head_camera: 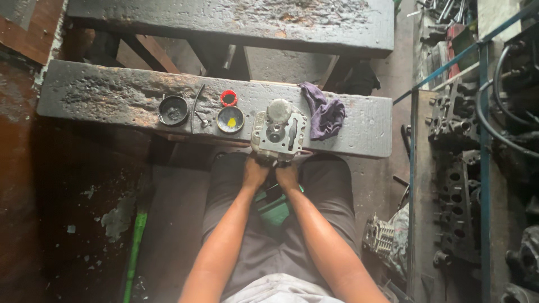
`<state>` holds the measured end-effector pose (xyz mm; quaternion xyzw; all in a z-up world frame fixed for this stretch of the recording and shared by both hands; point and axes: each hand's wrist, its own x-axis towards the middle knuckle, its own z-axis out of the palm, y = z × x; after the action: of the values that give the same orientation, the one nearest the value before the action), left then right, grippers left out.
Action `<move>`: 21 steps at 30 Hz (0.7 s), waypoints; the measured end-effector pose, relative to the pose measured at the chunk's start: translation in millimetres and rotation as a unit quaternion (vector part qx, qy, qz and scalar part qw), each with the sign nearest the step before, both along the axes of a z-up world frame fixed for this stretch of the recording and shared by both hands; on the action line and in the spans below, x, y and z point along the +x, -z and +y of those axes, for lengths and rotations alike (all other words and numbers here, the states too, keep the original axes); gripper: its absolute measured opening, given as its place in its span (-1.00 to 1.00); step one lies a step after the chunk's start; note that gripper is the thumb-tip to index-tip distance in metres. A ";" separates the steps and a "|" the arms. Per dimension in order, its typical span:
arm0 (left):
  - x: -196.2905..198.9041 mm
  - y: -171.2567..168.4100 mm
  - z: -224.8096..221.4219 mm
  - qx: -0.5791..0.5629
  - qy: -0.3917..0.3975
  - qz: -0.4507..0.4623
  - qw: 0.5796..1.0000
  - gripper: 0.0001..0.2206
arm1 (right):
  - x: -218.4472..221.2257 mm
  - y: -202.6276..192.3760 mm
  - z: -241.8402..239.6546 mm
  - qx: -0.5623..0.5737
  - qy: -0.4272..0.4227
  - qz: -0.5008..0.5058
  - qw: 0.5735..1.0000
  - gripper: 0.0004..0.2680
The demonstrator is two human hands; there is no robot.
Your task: The person applies a substance from small containers to an engine cylinder head by hand and using a small brush. They handle the engine part and use a cloth to wipe its surfaces.
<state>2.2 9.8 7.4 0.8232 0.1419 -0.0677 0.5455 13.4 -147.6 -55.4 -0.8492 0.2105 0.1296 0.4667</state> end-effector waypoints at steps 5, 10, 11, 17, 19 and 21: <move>-29.5 9.8 -1.5 -0.277 -0.040 0.079 0.957 -0.35 | 18.2 -11.8 4.7 0.040 -0.012 -0.034 0.999 -0.70; -11.5 59.2 -11.7 -0.401 -0.034 0.162 0.901 -0.33 | -3.0 -4.4 35.5 0.096 -0.015 -0.046 0.994 -0.69; 0.5 67.0 -4.8 -0.294 -0.036 0.268 0.917 -0.36 | -9.3 -1.6 46.8 0.090 -0.031 -0.047 0.994 -0.68; -40.7 91.5 -1.0 -0.282 0.028 0.233 0.930 -0.33 | -1.1 7.4 50.6 0.120 -0.022 -0.056 0.991 -0.67; -53.3 101.0 -1.3 -0.350 0.019 0.181 0.919 -0.32 | 29.5 7.9 46.0 0.147 0.017 -0.055 0.987 -0.66; -53.5 111.5 -1.6 -0.395 0.006 0.181 0.901 -0.30 | 11.8 6.2 48.6 0.141 0.020 -0.047 0.989 -0.66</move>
<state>-51.3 8.1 -104.1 0.5147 0.1949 -0.2690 0.7904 25.3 -99.0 -61.6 -0.7760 0.1845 0.1084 0.5934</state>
